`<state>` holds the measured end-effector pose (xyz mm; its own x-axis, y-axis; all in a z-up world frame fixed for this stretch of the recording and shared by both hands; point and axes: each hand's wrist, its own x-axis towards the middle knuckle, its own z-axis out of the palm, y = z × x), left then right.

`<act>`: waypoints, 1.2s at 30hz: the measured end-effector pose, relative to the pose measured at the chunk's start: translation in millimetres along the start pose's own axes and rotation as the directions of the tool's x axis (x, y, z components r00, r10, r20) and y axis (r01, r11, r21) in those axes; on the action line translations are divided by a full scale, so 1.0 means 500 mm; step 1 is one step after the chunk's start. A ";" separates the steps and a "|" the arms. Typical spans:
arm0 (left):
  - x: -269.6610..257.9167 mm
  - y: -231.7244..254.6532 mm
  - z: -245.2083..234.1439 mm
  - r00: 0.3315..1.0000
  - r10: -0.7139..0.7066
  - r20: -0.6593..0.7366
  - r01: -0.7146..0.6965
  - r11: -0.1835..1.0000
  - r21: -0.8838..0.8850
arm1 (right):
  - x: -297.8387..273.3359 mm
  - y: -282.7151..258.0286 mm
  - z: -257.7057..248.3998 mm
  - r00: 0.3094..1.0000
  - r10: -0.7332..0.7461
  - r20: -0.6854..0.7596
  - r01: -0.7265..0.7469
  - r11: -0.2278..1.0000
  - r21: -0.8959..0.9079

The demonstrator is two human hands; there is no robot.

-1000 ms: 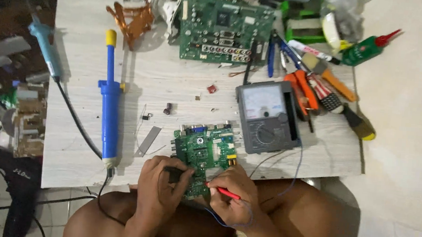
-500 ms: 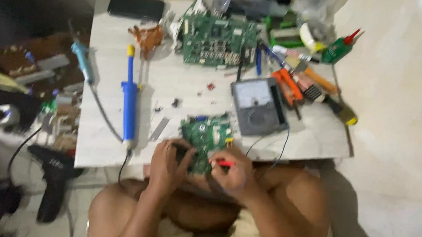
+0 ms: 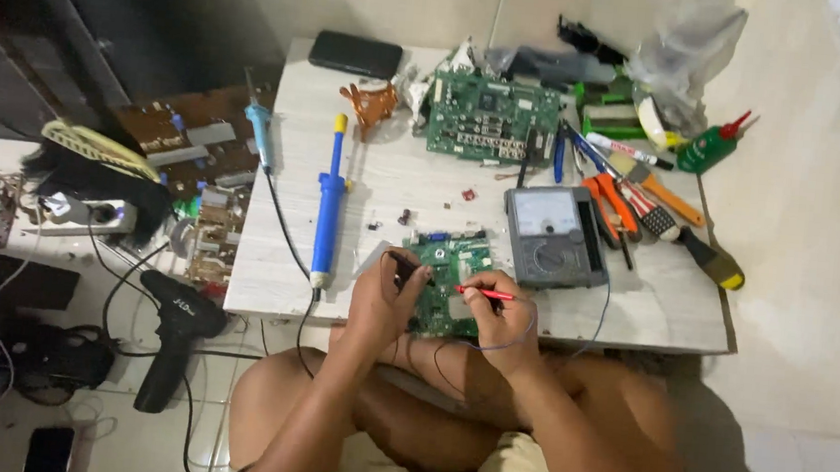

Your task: The person sits on the floor and uses a multimeter to test a green circuit board. They hold the multimeter probes and touch various points on the board while looking at the multimeter display.

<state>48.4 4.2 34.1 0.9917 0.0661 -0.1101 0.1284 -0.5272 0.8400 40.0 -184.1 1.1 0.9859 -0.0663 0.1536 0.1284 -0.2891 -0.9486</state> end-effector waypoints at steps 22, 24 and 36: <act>-0.164 -0.069 -0.066 0.956 -0.145 -0.254 0.038 0.922 -0.386 | -0.025 0.095 -0.009 0.581 -0.657 0.479 0.812 0.508 -0.288; -0.166 -0.088 -0.043 0.940 -0.166 -0.298 -0.050 0.797 -0.603 | -0.031 0.076 -0.009 0.624 -0.692 0.364 0.782 0.559 -0.276; -0.042 -0.058 -0.115 0.942 0.053 -0.332 -0.164 0.935 -0.315 | 0.004 -0.012 -0.048 0.613 -0.679 0.405 0.790 0.544 -0.283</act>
<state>24.0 66.5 42.7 0.9418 0.3150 0.1172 -0.0416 -0.2370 0.9706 38.5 -205.6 13.6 0.5605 0.5423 0.6258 0.8181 -0.4800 -0.3168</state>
